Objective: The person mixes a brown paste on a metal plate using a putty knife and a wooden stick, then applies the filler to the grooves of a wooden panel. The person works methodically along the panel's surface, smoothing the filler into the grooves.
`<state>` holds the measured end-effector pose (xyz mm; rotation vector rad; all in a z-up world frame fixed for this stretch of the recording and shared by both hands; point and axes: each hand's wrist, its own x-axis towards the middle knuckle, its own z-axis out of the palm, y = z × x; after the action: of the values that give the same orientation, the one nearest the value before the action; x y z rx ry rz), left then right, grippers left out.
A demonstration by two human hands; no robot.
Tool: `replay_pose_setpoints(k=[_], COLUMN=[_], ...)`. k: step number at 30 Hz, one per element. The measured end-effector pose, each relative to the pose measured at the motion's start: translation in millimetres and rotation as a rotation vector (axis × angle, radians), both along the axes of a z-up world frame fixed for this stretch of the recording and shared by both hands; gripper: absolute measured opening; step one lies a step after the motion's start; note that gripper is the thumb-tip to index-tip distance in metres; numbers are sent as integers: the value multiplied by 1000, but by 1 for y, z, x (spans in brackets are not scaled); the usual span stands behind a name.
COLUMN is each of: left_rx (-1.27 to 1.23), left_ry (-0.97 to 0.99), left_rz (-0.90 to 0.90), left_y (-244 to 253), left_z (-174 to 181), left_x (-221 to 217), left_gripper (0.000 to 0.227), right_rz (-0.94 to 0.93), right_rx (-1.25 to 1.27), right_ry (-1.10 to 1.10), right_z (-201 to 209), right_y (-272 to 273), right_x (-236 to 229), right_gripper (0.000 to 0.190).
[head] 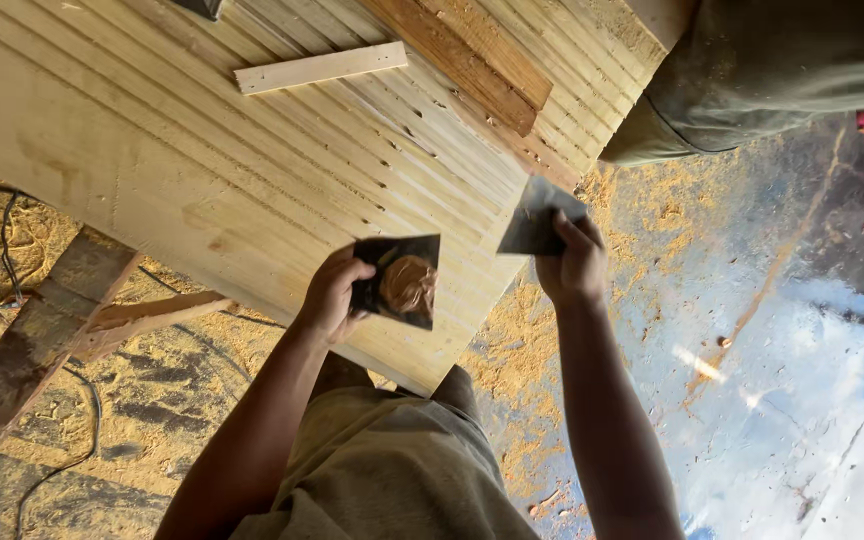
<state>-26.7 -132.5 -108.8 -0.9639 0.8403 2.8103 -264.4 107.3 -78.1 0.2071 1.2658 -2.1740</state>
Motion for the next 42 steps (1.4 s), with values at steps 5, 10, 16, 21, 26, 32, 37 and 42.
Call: replay_pose_setpoints(k=[5, 10, 16, 21, 26, 32, 37, 42], left_rx=[82, 107, 134, 161, 117, 130, 163, 100], left_ry=[-91, -169, -131, -229, -184, -101, -251, -204], left_rz=[98, 128, 187, 192, 126, 126, 229, 178], left_y=[14, 19, 19, 17, 13, 10, 10, 5], left_z=[-18, -31, -47, -47, -44, -33, -35, -52], left_x=[17, 19, 14, 4, -8, -34, -52, -24], left_gripper=[43, 37, 27, 30, 38, 38, 44, 46], right_rz=[-65, -197, -197, -266, -300, -239, -147, -199], right_rx=[-79, -76, 50, 160, 210, 141, -5, 0], right_ry=[-101, -89, 14, -81, -100, -97, -17, -35], right_z=[-83, -97, -103, -92, -85, -86, -97, -97], right_y=[-1, -22, -55, -58, -57, -54, -98, -124], right_x=[-32, -68, -111, -114, -116, -121, -140, -171], right_gripper=[15, 16, 16, 18, 17, 20, 22, 15])
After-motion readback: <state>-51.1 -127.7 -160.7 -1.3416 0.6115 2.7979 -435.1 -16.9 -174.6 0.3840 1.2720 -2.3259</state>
